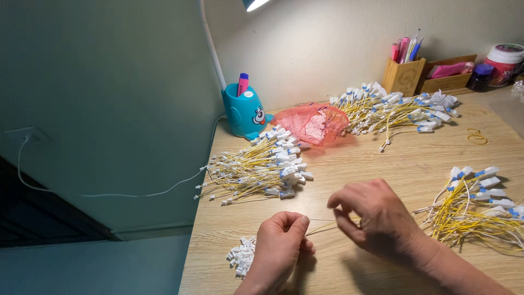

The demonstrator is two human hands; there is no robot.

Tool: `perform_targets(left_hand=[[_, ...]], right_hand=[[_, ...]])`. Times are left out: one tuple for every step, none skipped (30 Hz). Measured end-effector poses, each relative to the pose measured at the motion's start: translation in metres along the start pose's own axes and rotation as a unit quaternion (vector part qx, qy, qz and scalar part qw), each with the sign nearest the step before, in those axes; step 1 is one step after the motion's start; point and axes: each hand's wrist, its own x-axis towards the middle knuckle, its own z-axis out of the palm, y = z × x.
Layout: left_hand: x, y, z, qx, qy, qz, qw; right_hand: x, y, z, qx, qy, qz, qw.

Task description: The person assembles small white plastic connectors onto yellow wires by hand. They repeatedly pick up a wire and a connector, insert the wire into the connector, and place the finished assembly on the table.

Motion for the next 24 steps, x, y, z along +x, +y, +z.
perform_targets(left_hand=[[-0.003,0.003,0.001,0.0,-0.001,-0.001,1.0],[-0.007,0.007,0.002,0.033,0.011,-0.002,0.999],[-0.01,0.01,0.004,0.066,0.021,-0.003,0.998],[-0.008,0.008,0.004,0.065,0.02,-0.005,0.998],[-0.006,0.006,0.004,0.08,0.018,0.002,0.997],[-0.004,0.004,0.004,0.094,0.015,0.009,0.995],[-0.003,0.004,0.004,0.094,0.014,0.009,0.995],[-0.003,0.003,0.003,0.077,0.011,0.003,0.997],[-0.003,0.004,0.003,0.059,0.009,-0.003,0.998],[-0.004,0.003,0.003,0.059,0.009,-0.003,0.998],[-0.004,0.003,0.003,0.062,0.008,0.002,0.998],[-0.004,0.003,0.003,0.066,0.007,0.007,0.998],[-0.003,0.003,0.003,0.066,0.007,0.007,0.998],[-0.003,0.002,0.004,0.06,0.008,0.008,0.998],[-0.002,0.001,0.004,0.053,0.009,0.01,0.998],[-0.003,0.001,0.004,0.053,0.009,0.009,0.999],[-0.003,0.001,0.004,0.049,0.008,0.008,0.999],[-0.003,0.001,0.004,0.045,0.007,0.007,0.999],[-0.004,0.002,0.003,0.044,0.005,0.007,0.999],[-0.005,0.004,0.003,0.045,0.006,0.003,0.999],[-0.006,0.005,0.004,0.045,0.006,0.0,0.999],[-0.004,0.003,0.004,0.044,0.003,-0.001,0.999],[-0.003,0.001,0.004,0.043,0.006,0.003,0.999],[-0.001,-0.001,0.004,0.042,0.008,0.007,0.999]], right_hand=[[0.002,0.0,-0.006,0.0,-0.001,0.001,1.0],[0.004,0.0,-0.012,0.041,0.027,0.055,0.997],[0.005,0.001,-0.019,0.081,0.053,0.109,0.989],[0.004,0.006,-0.018,0.08,0.052,0.11,0.989],[0.002,0.011,-0.017,0.088,0.041,0.12,0.988],[0.001,0.017,-0.017,0.097,0.03,0.13,0.986],[-0.003,0.026,-0.011,0.095,0.029,0.13,0.986],[-0.007,0.036,-0.006,0.075,-0.078,0.15,0.983],[-0.01,0.045,0.0,0.054,-0.184,0.167,0.967],[-0.011,0.044,0.002,0.054,-0.184,0.167,0.967],[-0.011,0.042,0.005,0.057,-0.207,0.175,0.961],[-0.011,0.04,0.008,0.06,-0.229,0.183,0.954],[-0.008,0.035,0.004,0.059,-0.229,0.183,0.954],[-0.004,0.03,0.001,0.055,-0.251,0.216,0.942],[-0.001,0.024,-0.003,0.049,-0.272,0.249,0.928],[-0.002,0.027,-0.002,0.049,-0.273,0.249,0.928],[-0.003,0.03,-0.002,0.048,-0.266,0.278,0.922],[-0.004,0.033,-0.002,0.048,-0.26,0.306,0.915],[0.003,0.025,-0.011,0.046,-0.26,0.308,0.914],[0.01,0.018,-0.02,0.035,-0.281,0.358,0.89],[0.016,0.012,-0.03,0.024,-0.3,0.409,0.861],[0.018,0.012,-0.034,0.021,-0.3,0.411,0.861],[0.02,0.013,-0.037,0.031,-0.29,0.434,0.852],[0.021,0.014,-0.041,0.042,-0.28,0.456,0.844]])
